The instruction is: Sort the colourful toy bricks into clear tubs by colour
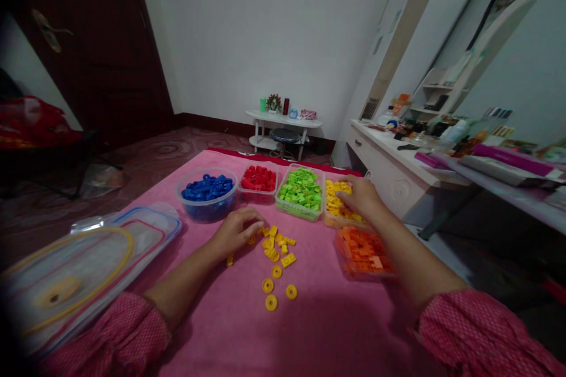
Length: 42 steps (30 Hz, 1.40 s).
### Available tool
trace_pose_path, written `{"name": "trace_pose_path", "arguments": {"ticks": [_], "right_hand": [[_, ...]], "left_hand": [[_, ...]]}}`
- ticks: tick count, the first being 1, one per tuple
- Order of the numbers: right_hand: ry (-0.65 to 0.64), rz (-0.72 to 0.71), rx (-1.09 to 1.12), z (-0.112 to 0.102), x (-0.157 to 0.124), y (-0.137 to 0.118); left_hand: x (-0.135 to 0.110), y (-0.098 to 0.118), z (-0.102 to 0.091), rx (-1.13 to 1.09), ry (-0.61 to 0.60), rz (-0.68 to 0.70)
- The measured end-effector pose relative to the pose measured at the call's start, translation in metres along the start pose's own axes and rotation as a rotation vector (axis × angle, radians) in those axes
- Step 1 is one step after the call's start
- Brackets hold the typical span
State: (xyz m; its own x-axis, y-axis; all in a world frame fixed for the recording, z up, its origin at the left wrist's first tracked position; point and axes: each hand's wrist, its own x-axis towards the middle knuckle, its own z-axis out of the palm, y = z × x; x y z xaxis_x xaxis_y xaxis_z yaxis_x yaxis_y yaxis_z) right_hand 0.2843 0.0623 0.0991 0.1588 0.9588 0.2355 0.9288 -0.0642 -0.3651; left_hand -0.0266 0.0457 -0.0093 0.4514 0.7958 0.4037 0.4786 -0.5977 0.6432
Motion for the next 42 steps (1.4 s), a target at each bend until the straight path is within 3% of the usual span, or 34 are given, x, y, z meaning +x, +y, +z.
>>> {"name": "trace_pose_path", "arguments": {"ticks": [3, 6, 12, 15, 18, 21, 24, 27, 29, 36, 42], "right_hand": [[0.007, -0.053, -0.135, 0.0, 0.002, -0.004], [-0.016, -0.16, -0.184, 0.014, -0.018, -0.03], [-0.234, -0.437, 0.039, 0.083, -0.075, -0.081], [-0.253, -0.431, 0.054, 0.112, -0.085, -0.086], [-0.218, -0.369, 0.051, 0.124, -0.084, -0.082], [-0.156, -0.317, 0.113, 0.123, -0.082, -0.078], [-0.102, -0.237, 0.451, 0.117, -0.083, -0.079], [-0.223, -0.117, 0.888, 0.11, -0.088, -0.086], [-0.309, -0.076, 1.047, 0.105, -0.092, -0.091], [-0.329, -0.092, 1.169, 0.099, -0.104, -0.107], [-0.18, -0.07, 1.089, 0.088, -0.104, -0.113]], "left_hand": [[-0.001, -0.001, 0.001, -0.012, -0.022, 0.027], [-0.001, -0.002, -0.001, -0.001, -0.015, 0.028], [-0.005, -0.01, -0.003, 0.031, -0.054, 0.033], [-0.006, -0.014, 0.001, 0.068, -0.069, 0.012], [-0.005, -0.014, 0.005, 0.095, -0.073, -0.006], [-0.001, -0.009, 0.005, 0.053, -0.032, -0.031], [0.003, 0.001, 0.005, -0.176, 0.094, -0.112], [0.006, 0.012, 0.006, -0.527, 0.145, -0.2], [0.007, 0.018, 0.006, -0.644, 0.131, -0.218], [0.005, 0.025, 0.008, -0.682, 0.125, -0.26], [0.007, 0.025, 0.005, -0.623, 0.144, -0.257]]}}
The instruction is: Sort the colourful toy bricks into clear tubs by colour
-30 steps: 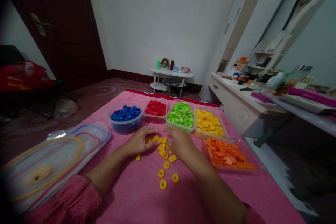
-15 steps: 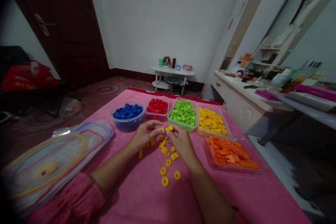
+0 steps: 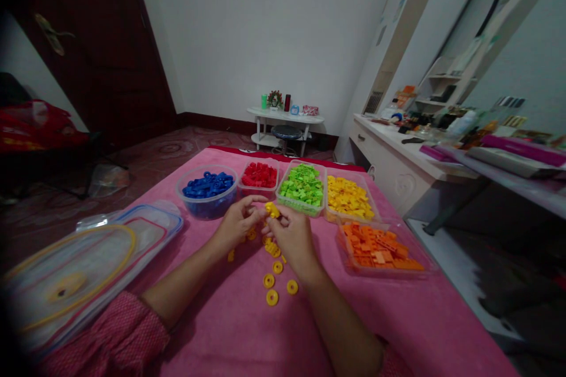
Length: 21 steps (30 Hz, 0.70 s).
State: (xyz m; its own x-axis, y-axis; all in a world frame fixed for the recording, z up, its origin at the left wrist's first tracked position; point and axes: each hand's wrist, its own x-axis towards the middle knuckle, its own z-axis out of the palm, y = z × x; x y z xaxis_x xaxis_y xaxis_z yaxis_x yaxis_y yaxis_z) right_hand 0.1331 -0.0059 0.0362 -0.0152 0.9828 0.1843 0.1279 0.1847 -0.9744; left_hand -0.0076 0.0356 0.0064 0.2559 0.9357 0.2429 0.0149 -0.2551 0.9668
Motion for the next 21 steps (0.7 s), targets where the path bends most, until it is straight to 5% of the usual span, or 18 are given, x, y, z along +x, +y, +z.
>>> {"name": "trace_pose_path", "arguments": {"ticks": [3, 7, 11, 15, 21], "right_hand": [[0.208, -0.039, -0.17, -0.031, 0.013, -0.01], [0.431, -0.117, -0.594, -0.1, 0.041, -0.018], [0.488, -0.106, -1.096, -0.146, 0.06, -0.022], [0.412, -0.123, -1.142, -0.131, 0.057, -0.021], [-0.061, -0.177, -0.858, -0.052, 0.029, 0.012]], "left_hand": [[0.004, 0.001, -0.014, 0.21, 0.027, 0.076], [0.012, -0.005, -0.037, 0.527, 0.049, 0.075], [0.015, -0.011, -0.049, 0.635, -0.139, -0.039], [0.011, -0.007, -0.048, 0.73, -0.331, -0.075], [0.008, 0.001, -0.043, 0.835, -0.364, -0.097]]}}
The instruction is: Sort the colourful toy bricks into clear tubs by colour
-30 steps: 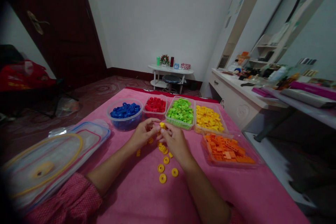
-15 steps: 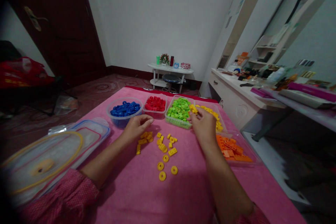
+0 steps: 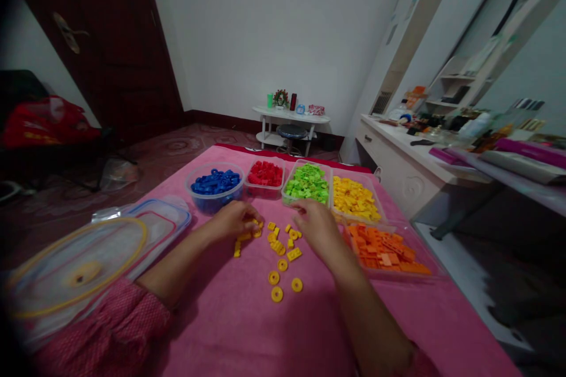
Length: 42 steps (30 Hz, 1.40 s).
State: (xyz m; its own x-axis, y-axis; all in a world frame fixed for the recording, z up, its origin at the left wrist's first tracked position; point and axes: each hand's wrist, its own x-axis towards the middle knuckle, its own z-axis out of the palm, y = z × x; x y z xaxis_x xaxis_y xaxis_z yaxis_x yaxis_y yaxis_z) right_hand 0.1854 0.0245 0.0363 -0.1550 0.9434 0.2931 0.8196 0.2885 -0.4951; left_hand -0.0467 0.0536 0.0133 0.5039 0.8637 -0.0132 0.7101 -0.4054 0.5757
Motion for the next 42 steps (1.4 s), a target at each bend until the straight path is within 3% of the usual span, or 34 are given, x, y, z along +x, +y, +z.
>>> {"name": "trace_pose_path", "arguments": {"ticks": [4, 7, 13, 16, 19, 23, 26, 29, 31, 36, 42], "right_hand": [[-0.165, -0.234, 0.01, 0.041, -0.007, -0.009], [-0.231, -0.273, -0.069, 0.051, -0.008, -0.009], [-0.09, -0.127, -0.194, 0.038, -0.011, -0.008], [-0.038, -0.122, -0.157, 0.036, -0.014, -0.006], [-0.016, -0.123, -0.052, 0.04, -0.016, -0.003], [0.106, -0.041, 0.151, 0.043, -0.015, -0.004], [0.177, 0.036, 0.365, 0.038, -0.014, -0.011], [0.133, 0.142, 0.602, 0.032, -0.015, -0.02], [0.115, 0.19, 0.688, 0.03, -0.017, -0.025], [0.06, 0.273, 0.914, 0.03, -0.02, -0.034], [-0.027, 0.404, 1.222, 0.031, -0.024, -0.046]], "left_hand": [[-0.001, 0.004, -0.009, 0.056, 0.122, 0.005], [-0.006, 0.006, -0.021, 0.211, 0.17, -0.037], [-0.019, 0.011, -0.024, 0.436, -0.006, -0.198], [-0.018, 0.011, -0.015, 0.477, -0.042, -0.145], [-0.013, 0.009, -0.007, 0.464, 0.007, -0.112], [-0.008, 0.011, -0.006, 0.297, 0.153, -0.037], [-0.005, 0.021, -0.007, -0.082, 0.266, 0.01], [-0.005, 0.033, -0.006, -0.606, 0.213, -0.112], [-0.006, 0.038, -0.005, -0.806, 0.172, -0.178], [-0.009, 0.044, -0.004, -0.968, 0.137, -0.149], [-0.005, 0.046, 0.01, -0.912, 0.178, -0.054]]}}
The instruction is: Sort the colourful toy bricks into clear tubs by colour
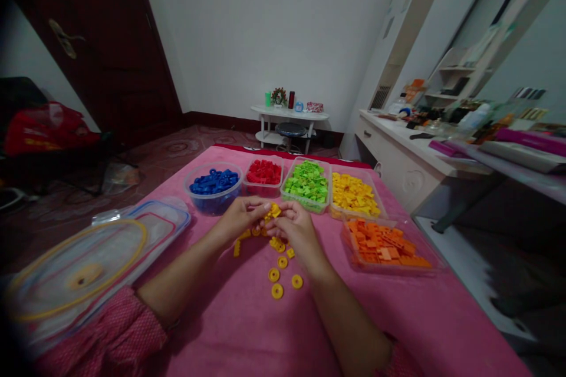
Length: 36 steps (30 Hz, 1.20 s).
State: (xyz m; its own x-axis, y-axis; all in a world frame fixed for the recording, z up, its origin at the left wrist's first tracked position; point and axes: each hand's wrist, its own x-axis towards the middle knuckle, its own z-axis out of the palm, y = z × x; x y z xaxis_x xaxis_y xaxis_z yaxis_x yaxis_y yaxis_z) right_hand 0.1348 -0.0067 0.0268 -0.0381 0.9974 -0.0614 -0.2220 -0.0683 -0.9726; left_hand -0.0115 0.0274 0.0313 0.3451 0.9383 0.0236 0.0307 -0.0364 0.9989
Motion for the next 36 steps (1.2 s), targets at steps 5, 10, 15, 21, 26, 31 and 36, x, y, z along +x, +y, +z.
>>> {"name": "trace_pose_path", "arguments": {"ticks": [5, 10, 15, 21, 26, 31, 36], "right_hand": [[-0.091, 0.054, 0.052, 0.007, -0.009, -0.001], [-0.093, 0.041, 0.007, 0.006, -0.007, 0.004], [0.083, -0.029, 0.024, -0.028, 0.01, -0.029], [0.461, -0.134, -0.281, -0.096, 0.054, -0.096], [0.526, -0.215, -0.657, -0.101, 0.061, -0.1], [-0.015, -0.108, -1.121, -0.066, 0.003, -0.059], [-0.326, 0.023, -1.397, -0.049, -0.069, -0.016]], "left_hand": [[0.003, -0.013, 0.007, 0.079, 0.096, 0.092], [0.003, -0.011, 0.007, 0.056, 0.048, 0.047], [0.009, -0.011, -0.012, 0.369, 0.093, 0.141], [0.004, -0.002, -0.04, 1.031, 0.003, -0.04], [-0.006, 0.005, -0.054, 1.142, -0.187, -0.143], [-0.01, 0.007, -0.054, 1.15, -0.375, -0.119], [-0.015, 0.011, -0.042, 1.233, -0.369, -0.136]]}}
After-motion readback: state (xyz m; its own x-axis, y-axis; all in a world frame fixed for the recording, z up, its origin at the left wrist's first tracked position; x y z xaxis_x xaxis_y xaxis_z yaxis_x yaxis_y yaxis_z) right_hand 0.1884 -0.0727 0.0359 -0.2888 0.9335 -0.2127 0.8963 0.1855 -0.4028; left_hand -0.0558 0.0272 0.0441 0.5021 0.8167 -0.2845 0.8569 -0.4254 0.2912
